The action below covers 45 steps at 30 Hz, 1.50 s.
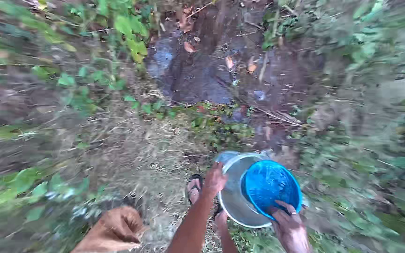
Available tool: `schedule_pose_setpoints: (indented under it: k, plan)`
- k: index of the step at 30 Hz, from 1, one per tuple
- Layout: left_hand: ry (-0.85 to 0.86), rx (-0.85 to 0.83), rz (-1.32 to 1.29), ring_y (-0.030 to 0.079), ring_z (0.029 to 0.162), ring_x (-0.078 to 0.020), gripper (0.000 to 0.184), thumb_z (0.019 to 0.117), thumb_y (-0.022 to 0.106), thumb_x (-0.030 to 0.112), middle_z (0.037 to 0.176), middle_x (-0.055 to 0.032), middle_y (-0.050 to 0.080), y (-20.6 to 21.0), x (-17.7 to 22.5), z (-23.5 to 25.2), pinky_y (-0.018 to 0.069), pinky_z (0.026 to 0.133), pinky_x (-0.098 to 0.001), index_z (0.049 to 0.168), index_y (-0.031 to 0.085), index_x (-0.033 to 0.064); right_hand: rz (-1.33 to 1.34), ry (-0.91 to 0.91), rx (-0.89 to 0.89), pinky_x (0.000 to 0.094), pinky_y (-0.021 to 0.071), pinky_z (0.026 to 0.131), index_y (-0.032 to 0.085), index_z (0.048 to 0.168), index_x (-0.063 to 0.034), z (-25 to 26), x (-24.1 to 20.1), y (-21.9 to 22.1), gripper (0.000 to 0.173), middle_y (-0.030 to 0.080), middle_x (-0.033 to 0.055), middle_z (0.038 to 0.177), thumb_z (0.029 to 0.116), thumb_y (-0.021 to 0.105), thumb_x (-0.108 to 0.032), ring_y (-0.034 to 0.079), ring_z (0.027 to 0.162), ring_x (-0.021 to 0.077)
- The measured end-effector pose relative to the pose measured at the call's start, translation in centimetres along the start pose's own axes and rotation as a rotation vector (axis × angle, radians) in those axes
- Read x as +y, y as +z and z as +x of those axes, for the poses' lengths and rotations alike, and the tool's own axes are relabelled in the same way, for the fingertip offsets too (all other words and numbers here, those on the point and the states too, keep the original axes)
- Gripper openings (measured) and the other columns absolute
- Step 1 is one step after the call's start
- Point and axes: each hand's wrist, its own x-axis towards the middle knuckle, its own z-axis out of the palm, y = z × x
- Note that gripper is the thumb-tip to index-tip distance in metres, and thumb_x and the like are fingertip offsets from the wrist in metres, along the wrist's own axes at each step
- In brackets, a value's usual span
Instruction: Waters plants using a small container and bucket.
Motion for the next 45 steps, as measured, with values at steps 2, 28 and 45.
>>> schedule_pose_setpoints:
  k: [2,28,45]
  plan:
    - [-0.005,0.02,-0.016,0.062,0.126,-0.0353,0.051,0.0997,0.061,0.033,0.149,-0.0161,0.055,0.5,0.0,-0.4,0.0502,0.104,-0.0576,0.147,0.055,0.0139,-0.017,-0.046,0.088,0.0447,0.0476,0.111,0.079,0.093,-0.0176,1.3,-0.5,-3.2,0.021,0.078,-0.0047,0.101,0.0938,0.058,-0.016,0.066,0.12,0.0232]
    - [-0.014,-0.074,-0.024,0.066,0.116,-0.0348,0.05,0.0956,0.062,0.037,0.145,-0.0153,0.057,-0.9,-0.3,-0.1,0.0567,0.093,-0.0565,0.141,0.059,0.017,-0.198,0.079,-0.283,0.0727,0.0469,0.095,0.074,0.11,-0.0016,55.6,-6.2,-6.8,0.039,0.069,0.0289,0.112,0.0936,0.074,-0.037,0.063,0.112,0.0513]
    - [-0.008,-0.091,-0.046,0.064,0.119,-0.0343,0.051,0.095,0.062,0.037,0.144,-0.0154,0.056,-0.4,-1.1,0.4,0.056,0.094,-0.053,0.141,0.059,0.015,-0.213,0.057,-0.628,0.0646,0.0527,0.085,0.074,0.092,-0.0078,43.8,-5.9,-0.9,0.032,0.072,0.0172,0.09,0.0921,0.076,-0.04,0.068,0.096,0.0406]
